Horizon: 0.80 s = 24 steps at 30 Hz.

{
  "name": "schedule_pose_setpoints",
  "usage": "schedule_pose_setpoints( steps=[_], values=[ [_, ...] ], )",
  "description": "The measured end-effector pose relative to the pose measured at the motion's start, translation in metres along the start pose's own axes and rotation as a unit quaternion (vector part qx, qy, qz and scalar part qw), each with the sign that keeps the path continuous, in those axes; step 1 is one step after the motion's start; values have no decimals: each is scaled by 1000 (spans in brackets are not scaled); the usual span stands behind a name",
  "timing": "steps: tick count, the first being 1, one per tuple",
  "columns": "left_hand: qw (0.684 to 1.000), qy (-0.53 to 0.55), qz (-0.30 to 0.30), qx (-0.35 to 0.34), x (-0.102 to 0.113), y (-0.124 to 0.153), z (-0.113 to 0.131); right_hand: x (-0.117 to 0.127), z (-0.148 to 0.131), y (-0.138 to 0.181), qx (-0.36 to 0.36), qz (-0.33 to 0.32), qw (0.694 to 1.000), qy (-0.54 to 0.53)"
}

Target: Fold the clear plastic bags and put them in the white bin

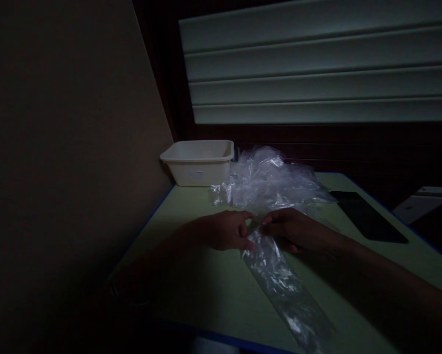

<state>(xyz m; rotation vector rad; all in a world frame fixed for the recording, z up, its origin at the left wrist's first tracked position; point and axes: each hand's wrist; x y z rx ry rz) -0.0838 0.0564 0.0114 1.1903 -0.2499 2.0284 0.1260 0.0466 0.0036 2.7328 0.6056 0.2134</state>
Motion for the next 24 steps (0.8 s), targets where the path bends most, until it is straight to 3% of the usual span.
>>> schedule_pose_setpoints(
  steps=[5, 11, 16, 21, 24],
  values=[
    [994, 105, 15, 24, 7, -2, 2, 11, 2, 11, 52, 27, 995, -83],
    [967, 251, 30, 42, -2, -11, 2, 15, 2, 19, 101, 86, 984, -118],
    [961, 257, 77, 67, -4, -14, 5, 13, 4, 22, 124, 88, 977, -152],
    [947, 281, 130, 80, 4, -15, 0, 18, 11, 28, 106, 46, 984, -138],
    [941, 293, 149, 80, 7, -14, -3, 19, 13, 29, 95, 53, 986, -127]
  ],
)
Point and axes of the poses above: each hand's wrist, its own y-axis away from the middle knuckle, its own x-axis out of the back of the hand, z = x × y, and after that the axes turned 11 degrees about -y, right-handed
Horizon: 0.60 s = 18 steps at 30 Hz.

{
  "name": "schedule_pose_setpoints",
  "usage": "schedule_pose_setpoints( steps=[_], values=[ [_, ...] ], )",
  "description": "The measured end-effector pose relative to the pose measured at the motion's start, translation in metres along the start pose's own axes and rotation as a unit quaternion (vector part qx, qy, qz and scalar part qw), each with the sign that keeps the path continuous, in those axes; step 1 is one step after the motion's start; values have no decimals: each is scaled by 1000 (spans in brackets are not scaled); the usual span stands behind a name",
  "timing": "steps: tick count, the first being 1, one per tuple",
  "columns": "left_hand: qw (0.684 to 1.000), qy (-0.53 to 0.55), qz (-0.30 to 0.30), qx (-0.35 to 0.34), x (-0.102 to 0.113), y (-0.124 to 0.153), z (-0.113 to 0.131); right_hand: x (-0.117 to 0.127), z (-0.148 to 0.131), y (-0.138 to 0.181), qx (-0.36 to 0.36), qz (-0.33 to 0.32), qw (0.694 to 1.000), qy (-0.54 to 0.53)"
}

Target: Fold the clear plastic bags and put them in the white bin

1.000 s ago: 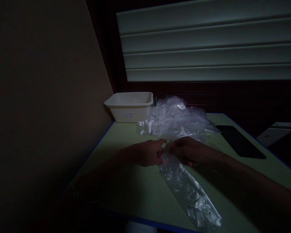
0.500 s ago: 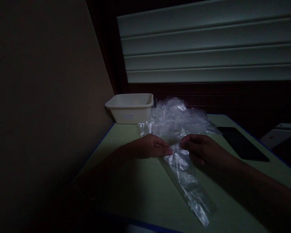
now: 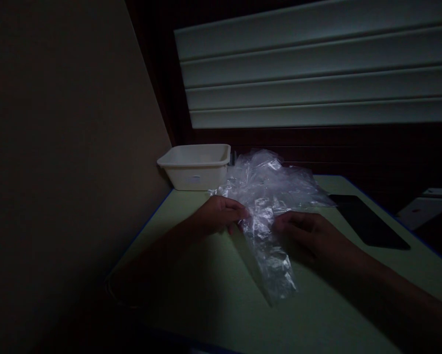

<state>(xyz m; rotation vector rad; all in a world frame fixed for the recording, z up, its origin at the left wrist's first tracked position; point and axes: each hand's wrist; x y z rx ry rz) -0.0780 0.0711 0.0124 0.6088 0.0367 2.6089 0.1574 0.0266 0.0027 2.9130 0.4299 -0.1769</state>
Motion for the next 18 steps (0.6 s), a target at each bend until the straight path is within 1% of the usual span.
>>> schedule_pose_setpoints(
  steps=[6, 12, 15, 18],
  values=[
    [1000, 0, -1, -1, 2, 2, 1, 4, 6, -4, 20, 38, 998, 37],
    [1000, 16, -7, 0, 4, 4, 6, 4, 5, -4, 32, 62, 997, 14],
    [999, 43, 5, -8, 4, 5, 10, 3, 1, -1, 14, 31, 999, 24],
    [998, 56, 15, -21, 5, 6, 11, 1, -2, 0, -12, -39, 997, 69]
  ],
)
Point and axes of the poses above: each hand's wrist, its own y-axis away from the middle knuckle, its own x-axis out of the back of the hand, z = x × y, and after that the axes turned 11 degrees about -y, right-handed
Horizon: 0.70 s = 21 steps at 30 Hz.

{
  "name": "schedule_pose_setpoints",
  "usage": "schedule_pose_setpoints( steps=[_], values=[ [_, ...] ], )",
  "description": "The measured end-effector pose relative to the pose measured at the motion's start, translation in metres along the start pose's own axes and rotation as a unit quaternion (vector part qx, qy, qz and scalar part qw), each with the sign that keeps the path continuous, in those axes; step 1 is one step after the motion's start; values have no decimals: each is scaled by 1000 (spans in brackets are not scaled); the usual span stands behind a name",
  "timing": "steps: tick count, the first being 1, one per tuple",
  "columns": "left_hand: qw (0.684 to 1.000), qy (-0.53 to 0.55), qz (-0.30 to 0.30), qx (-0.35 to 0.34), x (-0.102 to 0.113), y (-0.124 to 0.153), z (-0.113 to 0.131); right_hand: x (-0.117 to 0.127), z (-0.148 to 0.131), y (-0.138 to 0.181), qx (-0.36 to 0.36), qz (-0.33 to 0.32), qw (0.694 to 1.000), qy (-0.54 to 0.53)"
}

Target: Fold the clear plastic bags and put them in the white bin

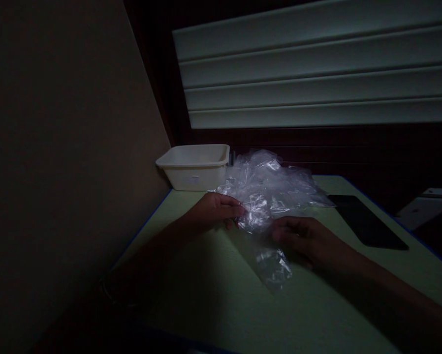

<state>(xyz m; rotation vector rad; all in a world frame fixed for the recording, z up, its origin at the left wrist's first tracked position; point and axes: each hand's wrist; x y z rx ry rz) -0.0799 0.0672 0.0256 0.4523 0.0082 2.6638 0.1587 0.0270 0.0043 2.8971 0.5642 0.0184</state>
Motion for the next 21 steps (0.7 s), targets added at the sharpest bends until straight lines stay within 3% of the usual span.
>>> schedule_pose_setpoints(
  steps=[4, 14, 21],
  values=[
    [999, 33, 16, -12, 3, 0, 1, 1, 3, 0, -9, -50, 997, 50],
    [997, 62, 41, 0, 5, 1, 4, 8, 1, 2, -13, -62, 997, 52],
    [993, 115, -20, -10, 2, 5, 5, 8, -7, 6, 27, 25, 998, -41]
  ],
)
Point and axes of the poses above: each hand's wrist, its own y-axis away from the middle knuckle, its own x-axis out of the back of the hand, z = x × y, and after that the axes turned 11 degrees about -y, right-handed
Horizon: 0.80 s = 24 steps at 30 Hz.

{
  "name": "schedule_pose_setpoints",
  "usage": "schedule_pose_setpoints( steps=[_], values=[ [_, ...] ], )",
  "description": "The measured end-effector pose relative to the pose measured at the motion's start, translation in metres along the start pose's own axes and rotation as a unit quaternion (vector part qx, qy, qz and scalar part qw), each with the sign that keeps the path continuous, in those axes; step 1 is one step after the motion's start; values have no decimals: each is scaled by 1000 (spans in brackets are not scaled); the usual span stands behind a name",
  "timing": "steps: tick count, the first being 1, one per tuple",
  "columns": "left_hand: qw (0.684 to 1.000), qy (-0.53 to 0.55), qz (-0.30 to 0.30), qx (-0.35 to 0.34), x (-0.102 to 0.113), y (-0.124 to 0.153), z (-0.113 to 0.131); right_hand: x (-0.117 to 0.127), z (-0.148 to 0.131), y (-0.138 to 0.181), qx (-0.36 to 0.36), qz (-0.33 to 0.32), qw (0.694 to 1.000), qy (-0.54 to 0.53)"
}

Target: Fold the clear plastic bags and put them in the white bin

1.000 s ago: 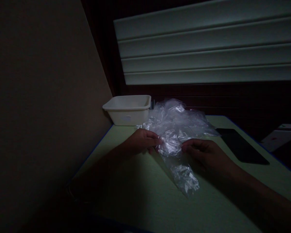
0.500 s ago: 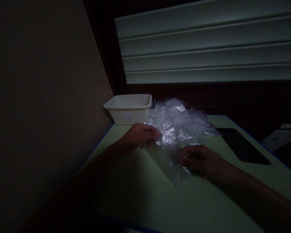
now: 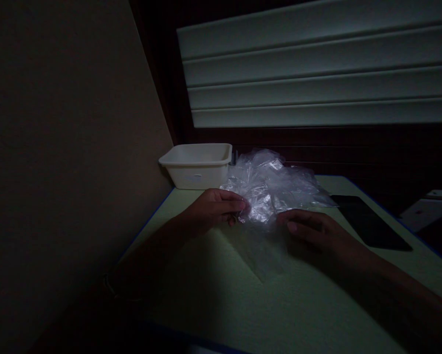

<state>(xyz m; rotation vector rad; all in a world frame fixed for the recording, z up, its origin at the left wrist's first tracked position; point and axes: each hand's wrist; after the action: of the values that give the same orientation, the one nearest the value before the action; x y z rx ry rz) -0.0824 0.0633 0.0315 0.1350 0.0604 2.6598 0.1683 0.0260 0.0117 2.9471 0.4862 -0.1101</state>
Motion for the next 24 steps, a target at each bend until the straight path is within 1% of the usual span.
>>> schedule_pose_setpoints(
  steps=[2, 6, 11, 15, 20, 24],
  values=[
    [1000, 4, -14, 7, -3, 1, 1, -1, 1, 0, 20, 10, 999, -28],
    [999, -10, -42, 12, -10, 3, 2, -7, 1, 3, 27, -6, 996, -83],
    [994, -85, -70, 17, -11, 4, 1, -21, 0, 3, 4, -1, 990, -142],
    [987, -130, -92, 30, -11, 5, -1, -29, 1, 0, 4, 29, 989, -145],
    [986, -142, -79, 39, -9, 4, -2, -31, -1, 1, 9, 73, 989, -131],
    [990, -125, -58, 3, -10, 0, -8, -22, -2, -2, 51, 110, 985, -124]
  ],
)
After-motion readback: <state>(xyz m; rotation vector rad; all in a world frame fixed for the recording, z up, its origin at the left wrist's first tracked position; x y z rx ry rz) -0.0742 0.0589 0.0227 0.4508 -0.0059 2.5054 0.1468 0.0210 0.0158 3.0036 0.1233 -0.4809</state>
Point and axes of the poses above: each hand's wrist, its own y-axis away from the middle knuckle, its own x-axis out of the back of the hand, z = x × y, and after that the axes turned 11 degrees about -y, right-handed
